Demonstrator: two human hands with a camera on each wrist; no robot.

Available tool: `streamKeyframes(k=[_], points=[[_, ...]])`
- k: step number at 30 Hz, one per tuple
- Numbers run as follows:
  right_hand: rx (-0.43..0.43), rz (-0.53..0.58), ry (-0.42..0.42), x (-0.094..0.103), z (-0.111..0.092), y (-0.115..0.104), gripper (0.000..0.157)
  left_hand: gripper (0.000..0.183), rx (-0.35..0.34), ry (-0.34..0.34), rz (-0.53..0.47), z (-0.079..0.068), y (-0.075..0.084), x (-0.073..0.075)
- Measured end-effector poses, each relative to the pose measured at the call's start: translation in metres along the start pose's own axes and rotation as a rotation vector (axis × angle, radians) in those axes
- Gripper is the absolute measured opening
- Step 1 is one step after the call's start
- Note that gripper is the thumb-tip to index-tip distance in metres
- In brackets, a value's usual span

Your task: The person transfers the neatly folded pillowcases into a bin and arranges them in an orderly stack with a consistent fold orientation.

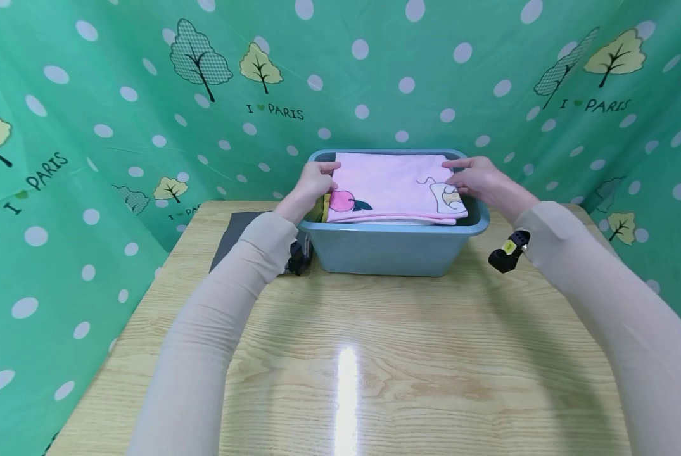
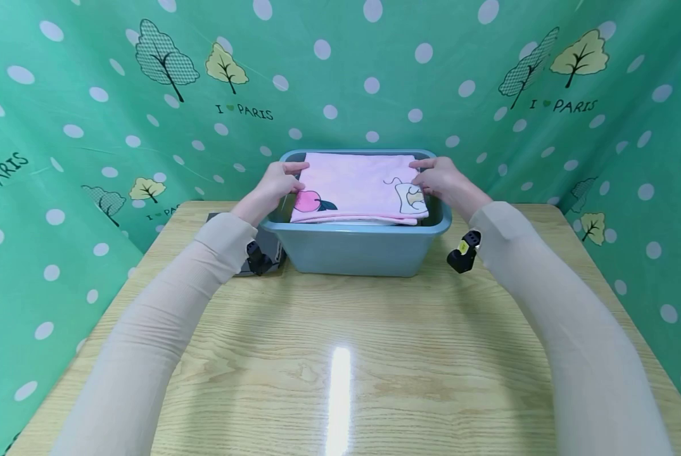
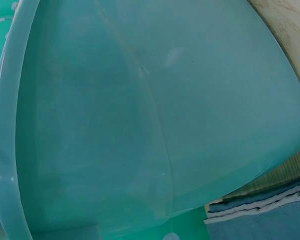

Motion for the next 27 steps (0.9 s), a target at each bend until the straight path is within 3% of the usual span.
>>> streamKeyframes(k=[3,6,11,18,27], points=[[0.008,-0.010,-0.017,-0.002,0.001,0.000,0.050,0.050,-0.006,0.002,0.011,0.000,-0.001,0.000],[0.035,-0.033,-0.059,-0.006,0.000,-0.001,0.051,0.045,-0.022,0.019,0.086,-0.001,0.000,0.001],[0.145,-0.119,-0.068,-0.012,-0.009,-0.013,0.048,0.033,-0.100,0.078,0.213,-0.010,0.011,0.005],[0.279,-0.197,-0.062,-0.026,-0.027,-0.029,0.041,0.030,-0.202,0.083,0.220,-0.029,0.021,0.007],[0.372,-0.262,-0.073,-0.047,-0.049,-0.038,0.038,0.028,-0.316,0.057,0.207,-0.051,0.025,0.008]])
Point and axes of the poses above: each hand's wrist, its own z-axis towards the middle knuckle, its own x-axis out of the back of the hand, y = z × x, the point moved 9 cm from there along z, towards the middle knuckle, and after that the axes turned 13 degrees about -y, right-handed, at the moved point
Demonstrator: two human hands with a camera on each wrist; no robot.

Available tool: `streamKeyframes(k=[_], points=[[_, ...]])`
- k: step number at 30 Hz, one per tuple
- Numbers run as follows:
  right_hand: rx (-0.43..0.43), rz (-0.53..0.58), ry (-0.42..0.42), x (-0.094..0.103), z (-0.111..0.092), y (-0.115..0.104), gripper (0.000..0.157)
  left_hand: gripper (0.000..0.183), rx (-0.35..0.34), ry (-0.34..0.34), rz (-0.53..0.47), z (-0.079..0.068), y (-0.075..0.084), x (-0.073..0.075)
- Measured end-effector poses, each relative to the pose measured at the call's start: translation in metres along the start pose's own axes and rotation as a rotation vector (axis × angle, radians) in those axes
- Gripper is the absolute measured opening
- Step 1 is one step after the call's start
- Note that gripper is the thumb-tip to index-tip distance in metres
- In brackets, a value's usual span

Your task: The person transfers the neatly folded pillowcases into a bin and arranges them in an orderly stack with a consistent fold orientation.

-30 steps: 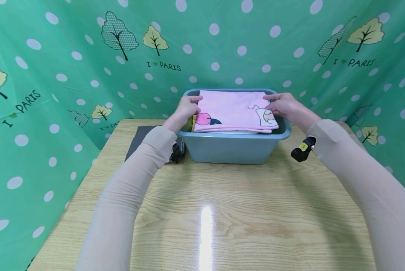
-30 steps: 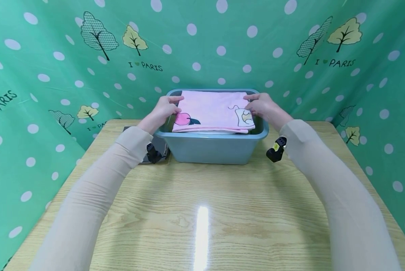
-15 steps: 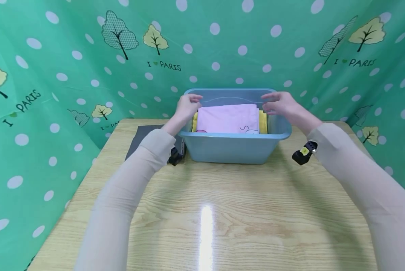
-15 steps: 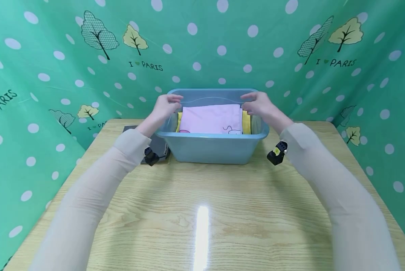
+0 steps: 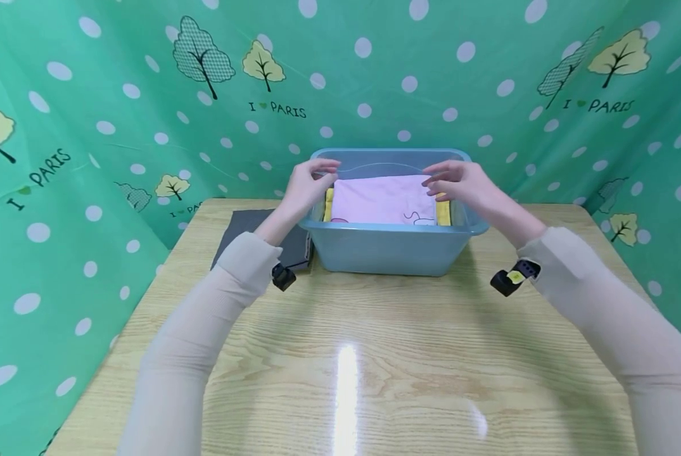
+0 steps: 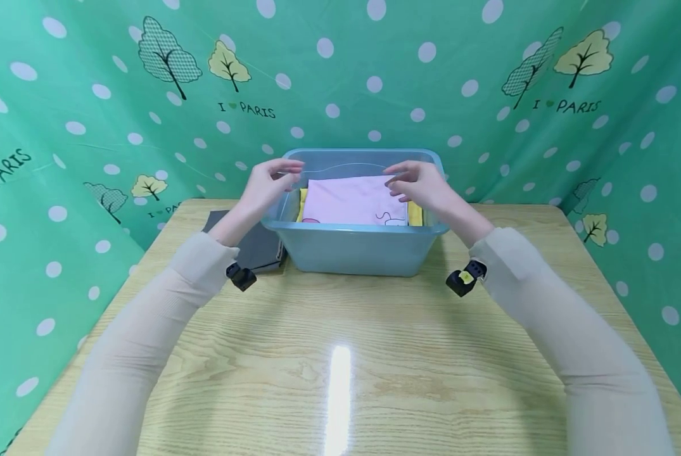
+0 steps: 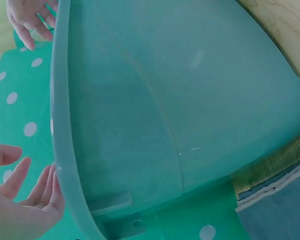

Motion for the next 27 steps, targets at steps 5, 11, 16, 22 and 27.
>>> streamKeyframes(k=[5,11,16,22,27], points=[[0.059,-0.002,-0.002,-0.009,-0.008,-0.008,0.034,0.028,-0.036,0.007,-0.037,-0.014,0.004,0.002],[0.091,0.002,-0.004,-0.020,-0.014,-0.012,0.032,0.029,-0.097,0.036,-0.034,-0.031,0.009,0.007],[0.137,-0.018,0.004,-0.029,-0.018,-0.016,0.032,0.028,-0.137,0.048,-0.035,-0.044,0.011,0.011],[0.223,-0.014,0.002,-0.039,-0.023,-0.023,0.030,0.028,-0.167,0.060,-0.091,-0.057,0.009,0.015],[0.290,-0.055,-0.011,-0.050,-0.026,-0.027,0.029,0.028,-0.183,0.059,-0.116,-0.068,0.006,0.018]])
Point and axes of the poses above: each hand's wrist, its own z-axis towards the middle knuckle, its own x-axis out of the back of the hand, y = z × x, the point moved 9 cm from there along z, towards the middle knuckle, and after that the axes turned 13 degrees about -y, right-handed, at the moved point
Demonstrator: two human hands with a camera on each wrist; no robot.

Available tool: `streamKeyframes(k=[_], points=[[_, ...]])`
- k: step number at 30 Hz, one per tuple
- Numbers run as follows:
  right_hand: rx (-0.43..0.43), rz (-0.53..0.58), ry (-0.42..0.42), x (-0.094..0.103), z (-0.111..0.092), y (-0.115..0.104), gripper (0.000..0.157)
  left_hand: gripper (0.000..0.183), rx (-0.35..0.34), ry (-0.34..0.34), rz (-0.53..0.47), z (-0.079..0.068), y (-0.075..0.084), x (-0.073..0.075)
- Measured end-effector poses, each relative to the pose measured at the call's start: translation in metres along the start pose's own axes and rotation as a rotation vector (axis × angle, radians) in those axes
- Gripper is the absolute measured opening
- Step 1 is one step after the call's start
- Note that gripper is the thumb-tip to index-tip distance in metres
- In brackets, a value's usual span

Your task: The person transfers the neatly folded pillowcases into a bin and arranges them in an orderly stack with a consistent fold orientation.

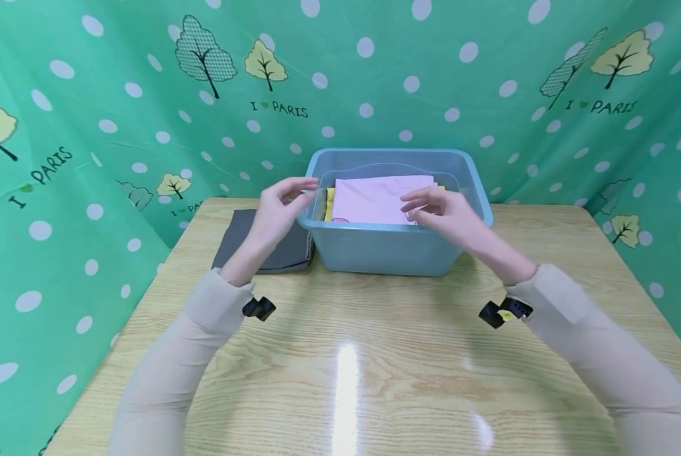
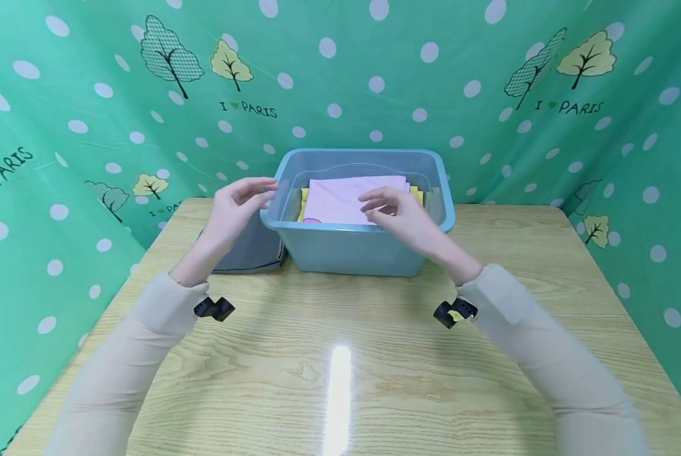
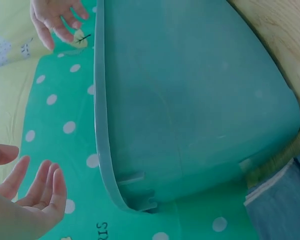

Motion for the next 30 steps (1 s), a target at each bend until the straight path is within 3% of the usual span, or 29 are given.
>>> streamKeyframes(k=[11,23,30], points=[[0.052,-0.008,-0.036,-0.028,0.000,-0.002,0.027,0.028,-0.010,0.053,-0.070,-0.024,-0.009,0.013],[0.017,0.095,-0.082,-0.056,0.004,0.010,0.027,0.031,0.038,0.100,-0.063,-0.045,-0.027,0.029],[0.056,0.116,-0.084,-0.073,0.000,0.003,0.027,0.030,0.049,0.140,-0.052,-0.055,-0.041,0.039]])
Point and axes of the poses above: each hand's wrist, its own z-axis towards the middle knuckle, its own x-axis out of the back of the hand, y = z × x, the point moved 9 cm from there along z, towards the middle knuckle, and after that the axes turned 13 degrees about -y, right-handed, at the moved point
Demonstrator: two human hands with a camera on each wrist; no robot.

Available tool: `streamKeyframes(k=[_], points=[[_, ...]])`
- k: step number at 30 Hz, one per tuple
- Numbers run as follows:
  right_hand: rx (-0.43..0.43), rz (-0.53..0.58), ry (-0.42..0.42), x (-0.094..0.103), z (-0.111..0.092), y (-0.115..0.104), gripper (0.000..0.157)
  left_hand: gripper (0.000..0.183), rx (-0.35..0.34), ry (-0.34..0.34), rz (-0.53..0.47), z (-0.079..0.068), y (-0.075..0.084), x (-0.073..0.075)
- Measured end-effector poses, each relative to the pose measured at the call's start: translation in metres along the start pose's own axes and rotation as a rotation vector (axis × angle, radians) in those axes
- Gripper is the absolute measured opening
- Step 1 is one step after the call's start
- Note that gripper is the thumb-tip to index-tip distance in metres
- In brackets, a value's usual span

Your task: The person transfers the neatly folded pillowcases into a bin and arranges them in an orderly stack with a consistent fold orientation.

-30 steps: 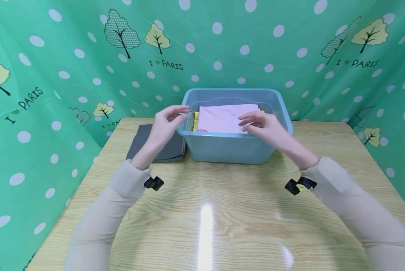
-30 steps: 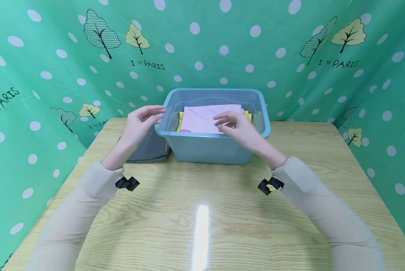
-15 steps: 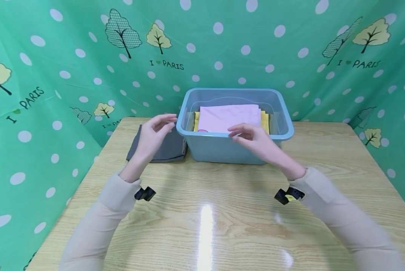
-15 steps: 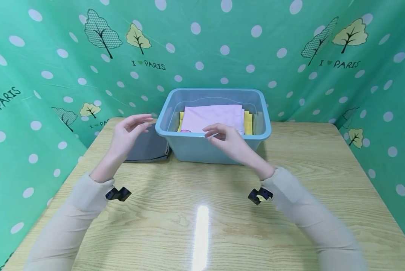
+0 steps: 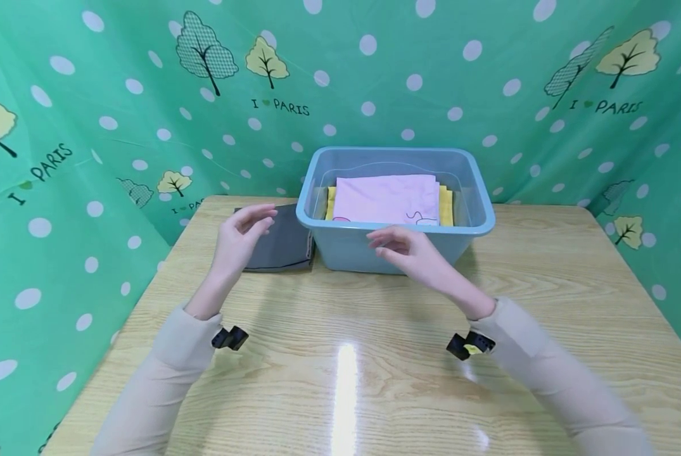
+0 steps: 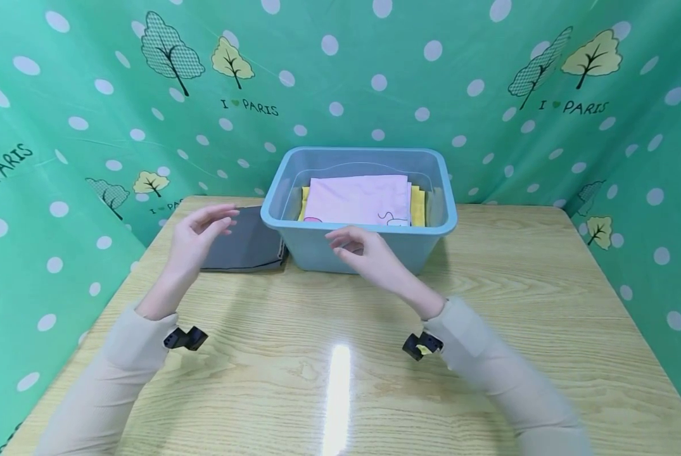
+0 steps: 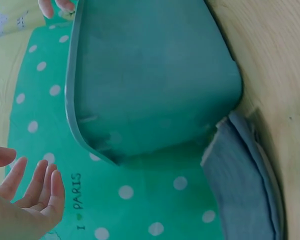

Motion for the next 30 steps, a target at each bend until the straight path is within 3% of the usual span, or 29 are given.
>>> streamKeyframes(k=[7,30], points=[[-0.011,0.030,-0.023,-0.017,0.005,0.009,0.028,0.030,0.012,0.036,0.023,-0.009,-0.012,0.011],[-0.041,0.219,-0.063,-0.070,0.038,0.050,0.030,0.034,0.168,0.082,0.087,-0.031,-0.074,0.046]])
Point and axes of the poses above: each hand's wrist, its own z-axis towards the middle knuckle, its own x-axis out of the back of the hand, y = z × x, the point moved 9 cm from there along z, towards the middle knuckle, and after that the axes turned 13 degrees about -y, right-handed, at the moved point
